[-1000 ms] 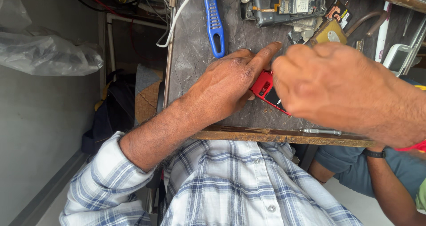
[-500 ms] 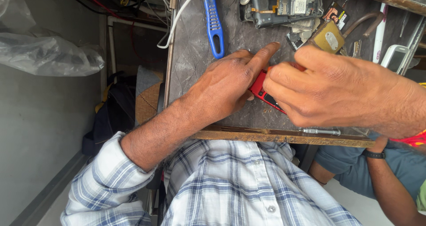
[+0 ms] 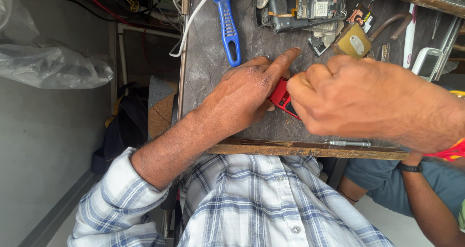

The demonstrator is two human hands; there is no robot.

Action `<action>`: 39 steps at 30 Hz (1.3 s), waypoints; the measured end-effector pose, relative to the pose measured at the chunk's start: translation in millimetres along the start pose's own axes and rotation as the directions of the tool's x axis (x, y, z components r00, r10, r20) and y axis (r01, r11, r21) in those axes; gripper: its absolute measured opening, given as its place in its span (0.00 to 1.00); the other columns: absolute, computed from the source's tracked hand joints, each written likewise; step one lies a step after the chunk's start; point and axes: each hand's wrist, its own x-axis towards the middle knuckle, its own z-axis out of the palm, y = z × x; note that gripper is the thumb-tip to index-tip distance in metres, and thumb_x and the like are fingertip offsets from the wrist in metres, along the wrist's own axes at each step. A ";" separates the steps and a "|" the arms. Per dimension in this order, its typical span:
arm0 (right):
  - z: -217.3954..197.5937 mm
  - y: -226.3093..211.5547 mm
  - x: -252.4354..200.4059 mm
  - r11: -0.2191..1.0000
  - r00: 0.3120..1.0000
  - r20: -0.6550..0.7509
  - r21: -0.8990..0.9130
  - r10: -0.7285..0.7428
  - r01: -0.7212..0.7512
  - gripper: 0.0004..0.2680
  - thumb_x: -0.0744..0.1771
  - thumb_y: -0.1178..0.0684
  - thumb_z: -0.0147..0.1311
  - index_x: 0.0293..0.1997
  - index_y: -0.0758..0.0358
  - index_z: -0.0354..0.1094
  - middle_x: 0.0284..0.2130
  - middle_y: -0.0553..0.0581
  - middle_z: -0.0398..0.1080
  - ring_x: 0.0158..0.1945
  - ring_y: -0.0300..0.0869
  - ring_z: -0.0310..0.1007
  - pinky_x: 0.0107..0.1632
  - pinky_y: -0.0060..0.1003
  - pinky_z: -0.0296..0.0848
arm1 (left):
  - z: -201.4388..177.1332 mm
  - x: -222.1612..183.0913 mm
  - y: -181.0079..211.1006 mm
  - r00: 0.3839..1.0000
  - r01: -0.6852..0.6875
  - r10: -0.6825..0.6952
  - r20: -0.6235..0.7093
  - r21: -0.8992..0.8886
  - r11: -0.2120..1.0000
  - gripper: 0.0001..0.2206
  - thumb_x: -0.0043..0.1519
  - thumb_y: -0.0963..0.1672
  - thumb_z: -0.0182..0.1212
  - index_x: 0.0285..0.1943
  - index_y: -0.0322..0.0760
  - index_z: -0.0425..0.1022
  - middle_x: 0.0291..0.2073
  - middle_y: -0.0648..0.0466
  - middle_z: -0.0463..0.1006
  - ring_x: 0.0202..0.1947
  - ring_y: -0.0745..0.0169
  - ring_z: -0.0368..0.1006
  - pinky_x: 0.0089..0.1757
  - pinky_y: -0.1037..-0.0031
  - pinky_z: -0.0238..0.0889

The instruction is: The person repairs a mobile phone by checking the display and keypad, removing the back cover and battery, and using a screwdriver to remove internal screws on a workbench.

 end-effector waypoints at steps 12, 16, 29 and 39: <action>-4.7 -1.8 -1.1 0.961 0.967 -0.049 0.140 0.249 -0.240 0.10 0.60 0.54 0.58 0.41 0.66 0.72 0.30 0.54 0.66 0.30 0.39 0.76 0.26 0.32 0.72 | 0.1 0.1 0.8 1.000 -0.007 0.007 -0.011 0.000 1.000 0.43 0.51 0.37 0.72 0.76 0.38 0.51 0.41 0.45 0.75 0.45 0.43 0.75 0.44 0.58 0.71; -7.9 -1.2 4.0 0.993 0.987 -0.103 0.026 0.120 -0.118 0.06 0.61 0.54 0.57 0.31 0.68 0.71 0.22 0.52 0.64 0.31 0.41 0.75 0.28 0.35 0.72 | 0.7 0.9 -0.3 1.000 -0.008 0.007 -0.018 -0.014 1.000 0.42 0.52 0.37 0.71 0.76 0.38 0.52 0.41 0.45 0.75 0.45 0.43 0.75 0.44 0.59 0.71; -6.7 -5.4 7.8 0.976 0.978 0.018 0.065 0.208 -0.209 0.09 0.60 0.53 0.57 0.34 0.71 0.73 0.24 0.54 0.71 0.32 0.41 0.76 0.29 0.34 0.73 | 0.0 1.1 1.2 1.000 -0.005 0.005 -0.008 -0.011 1.000 0.42 0.51 0.37 0.72 0.75 0.38 0.52 0.40 0.45 0.76 0.44 0.43 0.75 0.43 0.58 0.71; -30.4 -30.9 -39.9 0.686 0.689 -0.209 0.483 0.694 -0.545 0.09 0.60 0.57 0.62 0.41 0.68 0.79 0.24 0.54 0.71 0.26 0.43 0.74 0.23 0.37 0.67 | -1.8 1.4 5.5 0.999 -0.024 0.024 -0.026 -0.024 0.999 0.38 0.55 0.37 0.70 0.75 0.35 0.54 0.46 0.48 0.79 0.48 0.48 0.77 0.47 0.62 0.72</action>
